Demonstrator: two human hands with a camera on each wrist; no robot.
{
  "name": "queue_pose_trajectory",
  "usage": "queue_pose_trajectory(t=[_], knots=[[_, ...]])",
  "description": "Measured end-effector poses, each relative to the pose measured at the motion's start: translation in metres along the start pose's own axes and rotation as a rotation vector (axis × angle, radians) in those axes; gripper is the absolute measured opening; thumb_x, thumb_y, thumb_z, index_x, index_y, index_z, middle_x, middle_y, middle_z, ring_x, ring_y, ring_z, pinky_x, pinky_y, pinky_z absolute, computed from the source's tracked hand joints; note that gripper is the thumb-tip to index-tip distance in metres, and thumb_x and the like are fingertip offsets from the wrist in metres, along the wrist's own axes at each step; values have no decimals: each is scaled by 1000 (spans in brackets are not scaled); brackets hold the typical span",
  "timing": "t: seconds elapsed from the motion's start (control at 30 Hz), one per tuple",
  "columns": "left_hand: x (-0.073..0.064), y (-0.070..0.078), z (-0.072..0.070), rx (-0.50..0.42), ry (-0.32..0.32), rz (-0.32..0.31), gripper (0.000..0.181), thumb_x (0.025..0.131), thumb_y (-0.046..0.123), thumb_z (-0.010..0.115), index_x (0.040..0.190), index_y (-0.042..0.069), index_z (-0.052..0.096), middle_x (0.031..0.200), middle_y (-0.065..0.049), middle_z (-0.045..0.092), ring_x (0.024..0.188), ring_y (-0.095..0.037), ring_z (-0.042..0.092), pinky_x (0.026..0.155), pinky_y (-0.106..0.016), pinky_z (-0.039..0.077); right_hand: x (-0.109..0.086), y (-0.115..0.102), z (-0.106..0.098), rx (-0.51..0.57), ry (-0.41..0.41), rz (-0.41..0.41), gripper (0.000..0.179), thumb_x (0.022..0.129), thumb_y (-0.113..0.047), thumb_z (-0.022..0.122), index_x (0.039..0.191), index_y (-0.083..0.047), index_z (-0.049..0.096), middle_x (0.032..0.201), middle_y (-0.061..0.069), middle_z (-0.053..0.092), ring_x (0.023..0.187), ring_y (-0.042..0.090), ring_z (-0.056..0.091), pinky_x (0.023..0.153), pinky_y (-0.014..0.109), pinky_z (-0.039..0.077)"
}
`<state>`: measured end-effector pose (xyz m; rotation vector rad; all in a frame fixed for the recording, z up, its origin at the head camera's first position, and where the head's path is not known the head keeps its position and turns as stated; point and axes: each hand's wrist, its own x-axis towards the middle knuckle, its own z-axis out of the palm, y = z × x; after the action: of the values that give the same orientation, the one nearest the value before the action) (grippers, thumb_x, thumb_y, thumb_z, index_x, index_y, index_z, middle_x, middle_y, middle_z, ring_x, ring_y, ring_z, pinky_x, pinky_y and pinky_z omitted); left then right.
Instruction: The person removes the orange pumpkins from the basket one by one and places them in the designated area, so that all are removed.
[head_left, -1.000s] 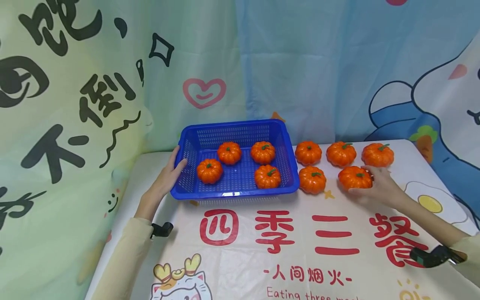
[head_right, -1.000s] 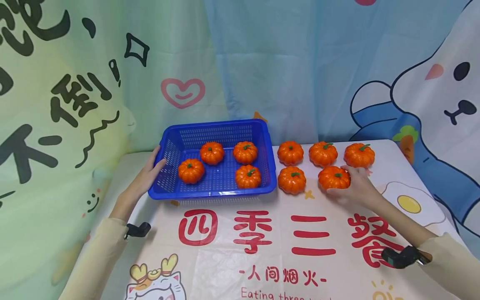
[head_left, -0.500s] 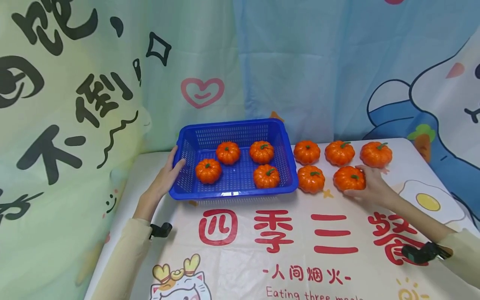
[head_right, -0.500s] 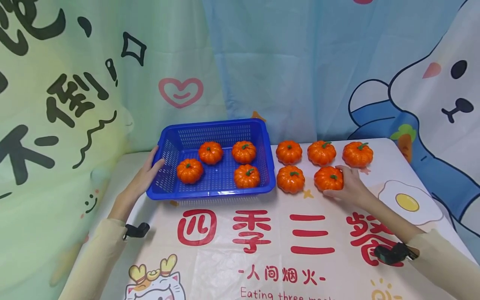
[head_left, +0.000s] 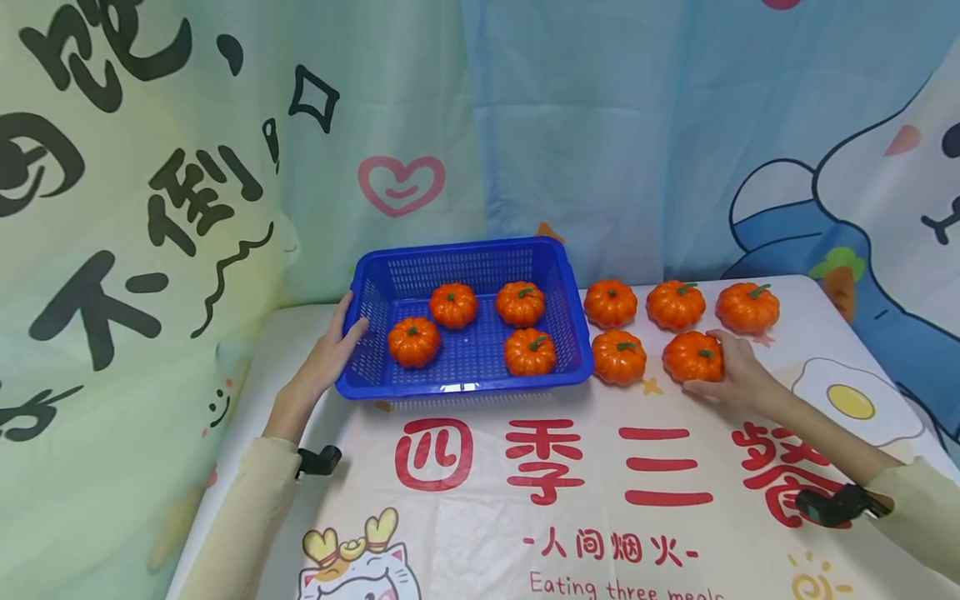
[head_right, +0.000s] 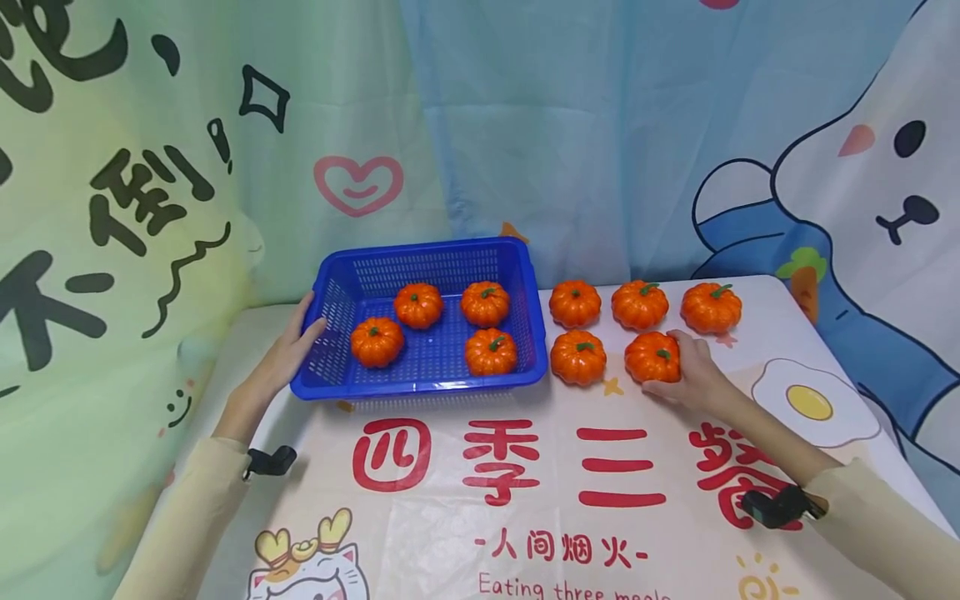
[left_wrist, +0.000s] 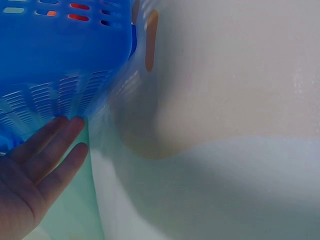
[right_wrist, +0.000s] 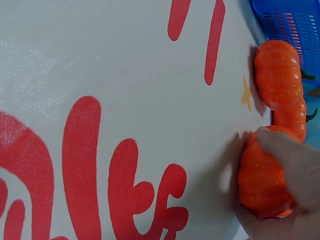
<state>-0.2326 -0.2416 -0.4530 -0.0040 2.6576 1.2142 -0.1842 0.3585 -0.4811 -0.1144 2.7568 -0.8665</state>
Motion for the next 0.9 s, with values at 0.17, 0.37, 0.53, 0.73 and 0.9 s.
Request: queue_pose_trajectory(t=[0.17,0.37,0.53,0.73,0.9], knots=[[-1,0,-1,11,3,-5,72,98,62,30,154,39,-10,164,-15,11,141,-51,29,113,-67,23,0,-3,-3,-5,-23,5,103,85,-37,73,146,13,6,137,39,24,123,54,27,99,71,36],[-1,0,-1,16,2,2,73,98,63,29,154,39,-10,163,-16,12,141,-51,30,112,-67,24,0,-7,-12,-103,-9,16,121,76,-47,79,148,13,2,142,42,18,127,56,24,97,73,35],[-1,0,-2,25,-3,0,74,96,66,28,154,40,-11,164,-15,12,141,-51,29,112,-68,23,-7,-25,-21,-117,219,-117,100,77,-37,81,145,10,24,135,36,36,118,50,39,89,68,45],[-1,2,-5,22,2,17,73,98,63,29,154,39,-10,165,-13,8,144,-49,23,112,-69,20,-17,-83,-27,-14,273,-287,79,80,-25,80,141,3,37,133,27,45,114,41,49,88,30,56],[1,0,0,13,-2,14,73,97,64,29,154,39,-10,164,-13,9,142,-50,27,113,-68,22,-19,-119,-24,29,121,-304,75,87,-29,72,144,0,34,138,26,43,119,43,49,90,64,48]])
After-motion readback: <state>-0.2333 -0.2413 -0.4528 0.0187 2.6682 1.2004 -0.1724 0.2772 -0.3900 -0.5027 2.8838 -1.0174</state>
